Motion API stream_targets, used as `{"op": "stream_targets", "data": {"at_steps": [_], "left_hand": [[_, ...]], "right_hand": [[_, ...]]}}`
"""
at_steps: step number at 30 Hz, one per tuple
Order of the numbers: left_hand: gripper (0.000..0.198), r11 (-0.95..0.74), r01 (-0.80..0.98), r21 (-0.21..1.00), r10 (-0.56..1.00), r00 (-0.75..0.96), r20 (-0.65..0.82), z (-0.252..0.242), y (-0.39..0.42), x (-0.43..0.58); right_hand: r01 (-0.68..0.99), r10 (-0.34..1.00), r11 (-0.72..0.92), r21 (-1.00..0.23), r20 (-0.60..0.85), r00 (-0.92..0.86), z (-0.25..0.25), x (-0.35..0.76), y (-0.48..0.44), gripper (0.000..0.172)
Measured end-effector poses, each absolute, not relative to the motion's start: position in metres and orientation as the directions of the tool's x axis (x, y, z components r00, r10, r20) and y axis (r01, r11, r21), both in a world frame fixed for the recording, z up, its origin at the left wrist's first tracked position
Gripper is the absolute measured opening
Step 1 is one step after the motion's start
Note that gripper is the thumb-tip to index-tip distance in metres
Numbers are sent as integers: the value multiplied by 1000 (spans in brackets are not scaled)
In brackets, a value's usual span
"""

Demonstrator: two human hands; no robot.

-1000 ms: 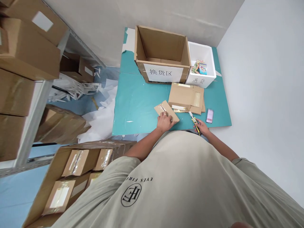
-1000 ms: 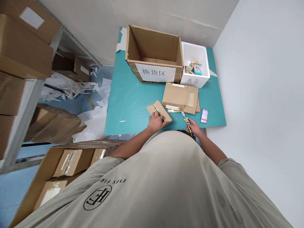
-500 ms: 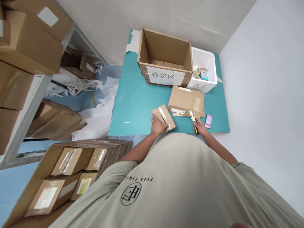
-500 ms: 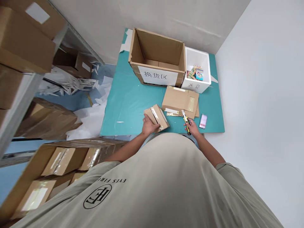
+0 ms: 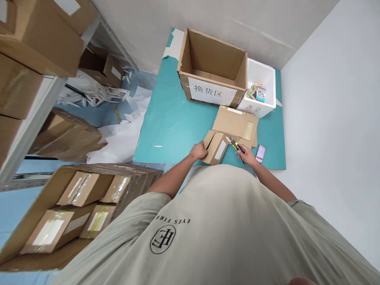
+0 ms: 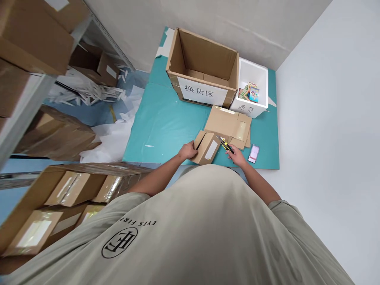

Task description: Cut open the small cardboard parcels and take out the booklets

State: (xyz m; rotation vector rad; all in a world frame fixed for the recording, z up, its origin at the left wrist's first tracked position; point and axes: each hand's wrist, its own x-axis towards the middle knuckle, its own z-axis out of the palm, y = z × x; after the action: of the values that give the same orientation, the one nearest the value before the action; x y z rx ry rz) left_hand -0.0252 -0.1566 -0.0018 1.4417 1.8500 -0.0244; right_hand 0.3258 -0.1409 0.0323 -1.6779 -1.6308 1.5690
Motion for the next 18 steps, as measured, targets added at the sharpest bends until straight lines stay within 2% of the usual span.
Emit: {"op": "stream_targets", "data": {"at_steps": [2, 5, 10, 14, 18], "left_hand": [[53, 311, 849, 426, 839, -35, -542, -3, -155, -24], [64, 193, 897, 397, 900, -1, -435, 1, -156, -24], [71, -9, 940, 341, 947, 118, -298, 8, -154, -27], [68, -9, 948, 320, 933, 123, -337, 4, -153, -31], [70, 3, 937, 348, 939, 117, -323, -1, -157, -34]], "right_hand": [[541, 850, -233, -808, -440, -290, 39, 325, -134, 69], [665, 845, -44, -745, -384, -373, 55, 325, -124, 59], [799, 752, 341, -496, -366, -548, 85, 313, -113, 53], [787, 659, 518, -335, -430, -617, 98, 284, -105, 51], [760, 619, 618, -201, -472, -628, 105, 253, -98, 53]]}}
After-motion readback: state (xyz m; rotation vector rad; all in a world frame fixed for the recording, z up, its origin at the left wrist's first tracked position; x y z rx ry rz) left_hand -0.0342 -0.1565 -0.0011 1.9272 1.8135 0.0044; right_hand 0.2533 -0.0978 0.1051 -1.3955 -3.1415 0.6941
